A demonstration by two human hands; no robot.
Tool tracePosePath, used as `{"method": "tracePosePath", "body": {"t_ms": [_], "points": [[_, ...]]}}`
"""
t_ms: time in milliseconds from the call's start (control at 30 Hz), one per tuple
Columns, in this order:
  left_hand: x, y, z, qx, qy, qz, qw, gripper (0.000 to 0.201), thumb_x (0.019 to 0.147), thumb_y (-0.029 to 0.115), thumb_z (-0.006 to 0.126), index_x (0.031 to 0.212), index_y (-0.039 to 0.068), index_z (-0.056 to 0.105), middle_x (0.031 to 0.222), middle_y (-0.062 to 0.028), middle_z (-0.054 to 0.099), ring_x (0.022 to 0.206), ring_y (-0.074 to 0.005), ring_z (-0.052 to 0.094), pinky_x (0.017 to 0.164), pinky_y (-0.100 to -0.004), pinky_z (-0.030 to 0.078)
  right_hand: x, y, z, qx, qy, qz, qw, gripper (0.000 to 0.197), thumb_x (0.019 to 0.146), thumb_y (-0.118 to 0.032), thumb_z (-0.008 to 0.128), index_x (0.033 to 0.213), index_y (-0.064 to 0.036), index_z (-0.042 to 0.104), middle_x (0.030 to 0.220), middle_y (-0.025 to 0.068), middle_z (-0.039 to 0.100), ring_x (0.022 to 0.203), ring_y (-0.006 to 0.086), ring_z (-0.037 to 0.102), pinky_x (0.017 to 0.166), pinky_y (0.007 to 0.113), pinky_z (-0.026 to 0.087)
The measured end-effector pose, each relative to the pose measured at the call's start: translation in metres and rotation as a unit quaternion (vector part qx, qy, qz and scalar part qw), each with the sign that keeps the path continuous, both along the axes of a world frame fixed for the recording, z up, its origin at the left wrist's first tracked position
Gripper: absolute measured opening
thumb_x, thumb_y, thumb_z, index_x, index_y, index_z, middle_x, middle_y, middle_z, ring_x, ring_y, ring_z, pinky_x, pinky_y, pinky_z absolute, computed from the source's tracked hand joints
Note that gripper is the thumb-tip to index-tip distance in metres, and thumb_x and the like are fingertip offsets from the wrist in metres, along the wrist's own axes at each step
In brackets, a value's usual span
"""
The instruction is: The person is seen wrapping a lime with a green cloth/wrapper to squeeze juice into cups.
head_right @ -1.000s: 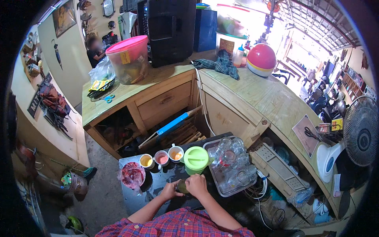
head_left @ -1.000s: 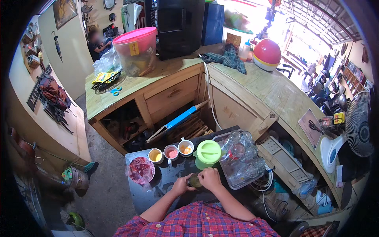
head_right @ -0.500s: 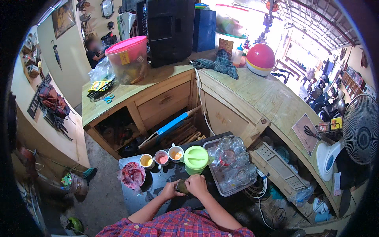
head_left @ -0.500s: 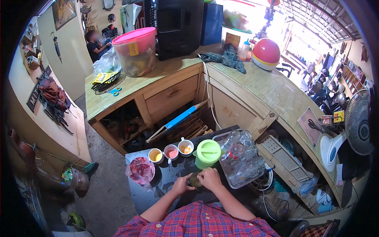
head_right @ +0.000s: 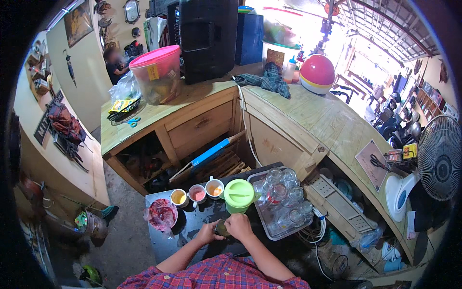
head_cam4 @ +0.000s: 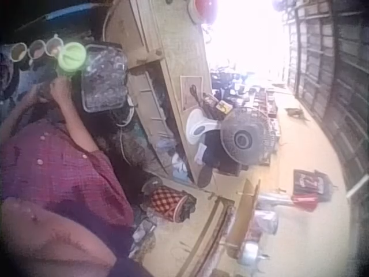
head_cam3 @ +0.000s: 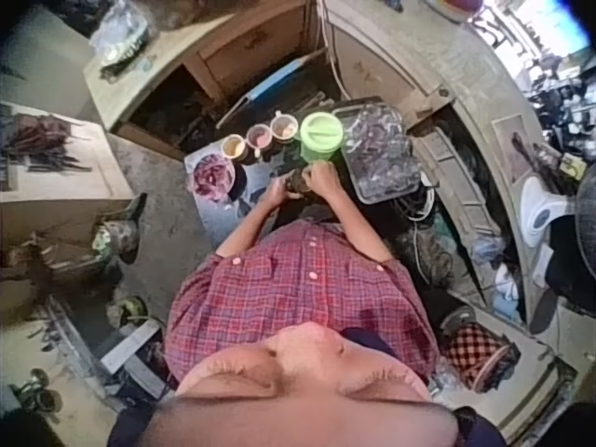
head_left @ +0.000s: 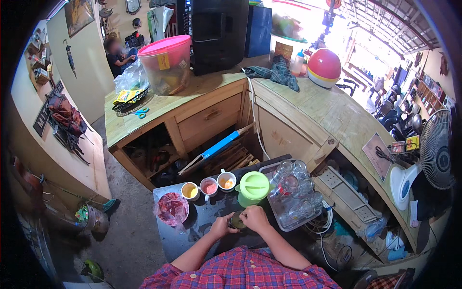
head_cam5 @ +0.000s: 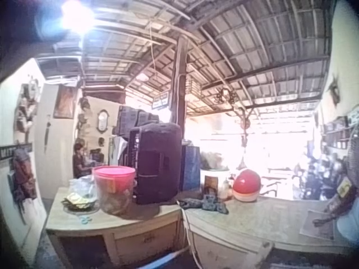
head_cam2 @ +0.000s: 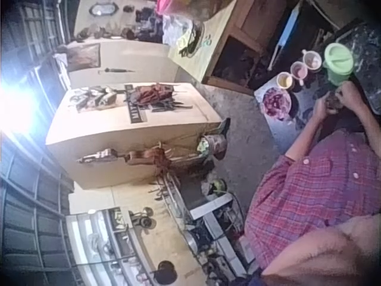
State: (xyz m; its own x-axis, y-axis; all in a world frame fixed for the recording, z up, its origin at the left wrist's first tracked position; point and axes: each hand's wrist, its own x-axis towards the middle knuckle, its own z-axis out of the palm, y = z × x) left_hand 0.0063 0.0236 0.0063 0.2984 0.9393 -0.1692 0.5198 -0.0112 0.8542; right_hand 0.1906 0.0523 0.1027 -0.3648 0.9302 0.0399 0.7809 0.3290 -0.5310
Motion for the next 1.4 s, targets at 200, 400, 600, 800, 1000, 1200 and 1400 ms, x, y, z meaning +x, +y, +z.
{"method": "tracePosePath", "body": {"t_ms": [200, 400, 600, 800, 1000, 1200, 1400], "points": [[-0.001, -0.001, 0.008, -0.001, 0.007, -0.001, 1.0, 0.086, 0.057, 0.027, 0.088, 0.133, 0.009, 0.051, 0.101, -0.0222, 0.066, 0.094, -0.0354, 0.065, 0.08, -0.0402, 0.052, -0.006, -0.003, 0.012, 0.033, -0.062, -0.012, 0.997, 0.017, 0.075, -0.018, 0.069, 0.072, -0.0017, 0.07, 0.076, 0.015, 0.065, 0.078, 0.0326, 0.063, 0.076, 0.042, 0.049], [0.0, 0.0, 0.007, 0.003, -0.002, -0.001, 1.0, 0.085, 0.057, 0.026, 0.088, 0.133, 0.009, 0.051, 0.101, -0.0222, 0.066, 0.094, -0.0356, 0.065, 0.079, -0.0404, 0.052, -0.004, -0.003, 0.006, 0.084, 0.005, -0.008, 0.996, 0.017, 0.076, -0.02, 0.069, 0.073, -0.0035, 0.071, 0.076, 0.0144, 0.066, 0.075, 0.0319, 0.063, 0.072, 0.044, 0.048], [-0.001, -0.001, -0.006, 0.025, -0.012, -0.003, 1.0, 0.086, 0.058, 0.026, 0.088, 0.133, 0.01, 0.051, 0.095, -0.0223, 0.066, 0.09, -0.0355, 0.066, 0.076, -0.0402, 0.052, -0.003, -0.001, -0.005, 0.091, 0.062, 0.0, 0.994, 0.017, 0.076, -0.02, 0.069, 0.073, -0.0043, 0.071, 0.076, 0.014, 0.066, 0.074, 0.0319, 0.063, 0.068, 0.045, 0.048], [0.0, 0.0, 0.0, 0.02, -0.005, -0.006, 1.0, 0.086, 0.058, 0.026, 0.088, 0.133, 0.01, 0.051, 0.087, -0.0211, 0.067, 0.082, -0.0344, 0.067, 0.072, -0.0394, 0.051, 0.001, -0.001, -0.01, 0.04, 0.06, 0.003, 0.997, 0.017, 0.075, -0.021, 0.07, 0.072, -0.0044, 0.071, 0.076, 0.0143, 0.066, 0.075, 0.0321, 0.063, 0.07, 0.044, 0.049], [-0.002, 0.0, -0.007, 0.031, -0.009, -0.005, 0.999, 0.087, 0.057, 0.026, 0.088, 0.133, 0.008, 0.051, 0.088, -0.0216, 0.067, 0.083, -0.0347, 0.067, 0.073, -0.0393, 0.052, -0.001, -0.002, 0.003, -0.016, 0.025, -0.012, 0.999, 0.017, 0.075, -0.02, 0.07, 0.073, -0.0033, 0.071, 0.075, 0.0145, 0.065, 0.077, 0.0331, 0.063, 0.074, 0.042, 0.05], [-0.001, 0.0, 0.004, 0.016, -0.007, -0.007, 1.0, 0.086, 0.057, 0.026, 0.088, 0.133, 0.008, 0.051, 0.097, -0.0223, 0.066, 0.091, -0.036, 0.065, 0.077, -0.0398, 0.052, -0.007, -0.002, 0.011, -0.053, -0.032, -0.059, 0.996, 0.017, 0.074, -0.021, 0.07, 0.073, -0.0037, 0.071, 0.073, 0.0145, 0.064, 0.08, 0.0327, 0.063, 0.075, 0.042, 0.05], [-0.001, 0.0, 0.01, -0.001, 0.01, -0.007, 1.0, 0.087, 0.057, 0.026, 0.088, 0.133, 0.009, 0.051, 0.103, -0.0222, 0.065, 0.095, -0.0352, 0.065, 0.08, -0.0396, 0.052, -0.008, -0.002, 0.009, 0.054, -0.076, -0.028, 0.995, 0.014, 0.074, -0.02, 0.07, 0.073, -0.0058, 0.072, 0.072, 0.0136, 0.064, 0.08, 0.0326, 0.063, 0.075, 0.042, 0.05]]}}
